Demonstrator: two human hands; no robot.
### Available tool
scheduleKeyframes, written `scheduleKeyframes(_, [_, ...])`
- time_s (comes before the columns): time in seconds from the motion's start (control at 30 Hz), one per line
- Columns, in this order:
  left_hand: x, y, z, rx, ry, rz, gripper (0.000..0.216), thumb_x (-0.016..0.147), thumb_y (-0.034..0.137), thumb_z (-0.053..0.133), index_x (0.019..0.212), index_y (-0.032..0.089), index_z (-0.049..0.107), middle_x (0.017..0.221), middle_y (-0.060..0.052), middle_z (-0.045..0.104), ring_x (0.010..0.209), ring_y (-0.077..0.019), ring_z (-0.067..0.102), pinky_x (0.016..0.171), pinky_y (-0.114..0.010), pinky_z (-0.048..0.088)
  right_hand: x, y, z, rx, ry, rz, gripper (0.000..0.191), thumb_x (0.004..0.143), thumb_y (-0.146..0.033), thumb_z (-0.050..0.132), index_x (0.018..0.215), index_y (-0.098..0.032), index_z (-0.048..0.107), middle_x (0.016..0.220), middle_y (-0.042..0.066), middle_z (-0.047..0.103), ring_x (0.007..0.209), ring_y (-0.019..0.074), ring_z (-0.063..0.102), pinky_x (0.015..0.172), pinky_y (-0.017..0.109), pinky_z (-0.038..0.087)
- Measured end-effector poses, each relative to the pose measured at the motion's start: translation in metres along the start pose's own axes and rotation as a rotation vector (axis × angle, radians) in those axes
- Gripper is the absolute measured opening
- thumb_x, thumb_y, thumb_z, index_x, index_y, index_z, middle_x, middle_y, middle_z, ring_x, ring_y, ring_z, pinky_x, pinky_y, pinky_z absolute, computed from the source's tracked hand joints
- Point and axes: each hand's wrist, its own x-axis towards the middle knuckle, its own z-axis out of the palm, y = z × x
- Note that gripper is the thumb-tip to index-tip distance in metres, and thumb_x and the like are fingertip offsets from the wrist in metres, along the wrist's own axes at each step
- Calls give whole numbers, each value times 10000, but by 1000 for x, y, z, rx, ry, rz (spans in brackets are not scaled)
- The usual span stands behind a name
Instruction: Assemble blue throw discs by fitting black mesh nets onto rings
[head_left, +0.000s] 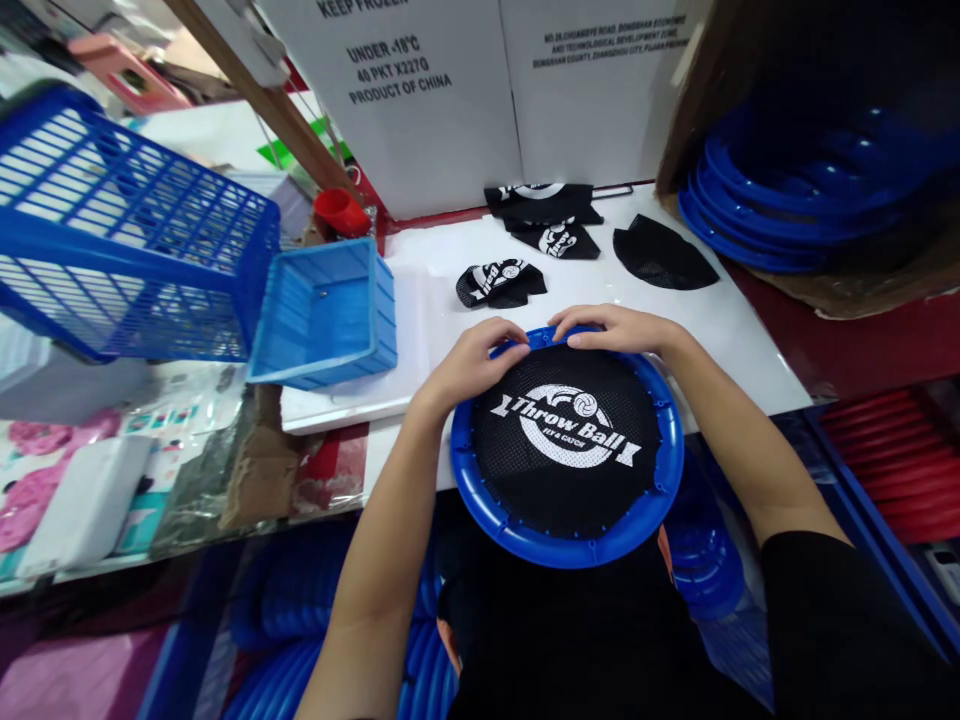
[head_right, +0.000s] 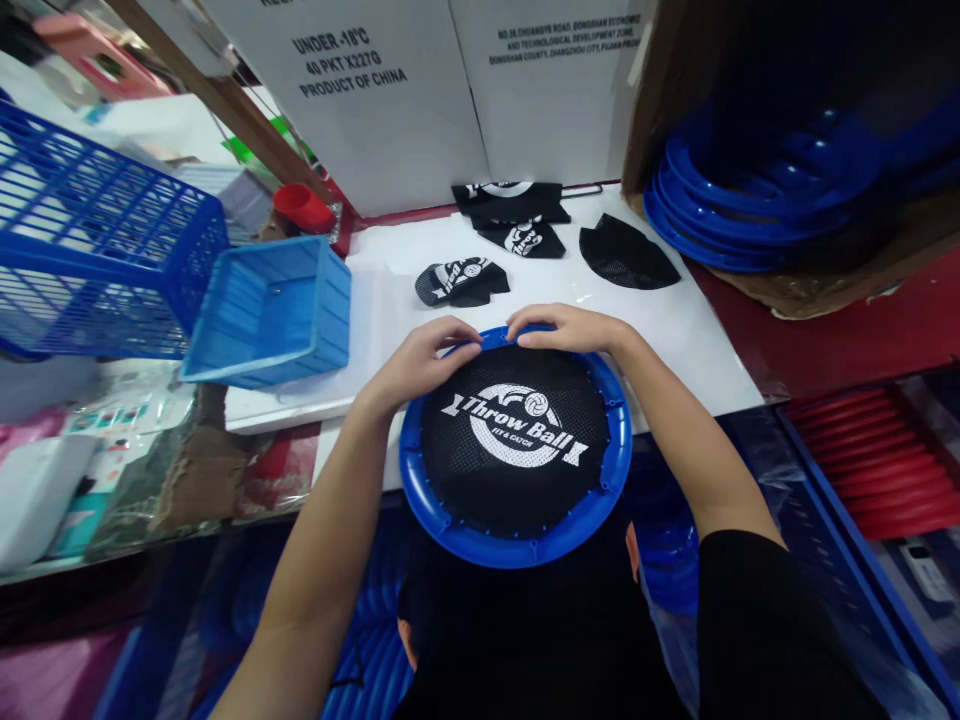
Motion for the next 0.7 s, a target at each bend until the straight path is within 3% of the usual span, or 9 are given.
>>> scheduleKeyframes(0.13, [-3,2,9,122,-114,160,288,948,419,751,1165,230,766,1399,-136,663,1341,-325,615,1185,-535,484,-2,0,7,-112,-56,-18,332,987,-454,723,1278,-322,811,1675,51,527,1576,331,438,1340,560,280])
scheduleKeyframes(0.23, [-4,4,11,210,-163,172,273,963,407,751,1170,229,764,1460,-147,632,1375,-346,591,1192,-567,477,-3,0,16,-231,-28,-45,352,991,-385,719,1333,-337,787,1711,46,479,1587,344,409,1330,597,294])
scheduleKeyframes(0.43, [-2,15,10,285,-211,126,270,920,428,790,1047,197,730,1361,-157,666,1276,-361,618,1105,-526,528,1,-9,29,-386,-7,-132,253,996,-292,673,1212,-256,800,1643,125,541,1540,371,457,1289,651,323])
scheduleKeyframes(0.6, [-1,18,8,273,-235,139,278,984,377,688,1186,193,733,1318,-155,692,1285,-347,622,1115,-509,512,6,-10,30,-248,12,-103,98,960,-277,679,1028,-230,732,1490,128,644,1377,329,583,1204,564,442])
scheduleKeyframes(0.7, [-2,17,8,167,-182,85,210,1017,254,567,1127,215,742,1163,-97,763,1120,-276,697,1033,-437,544,8,-11,28,-145,4,-98,85,984,-303,641,978,-238,697,1315,99,733,1252,299,651,1116,496,501])
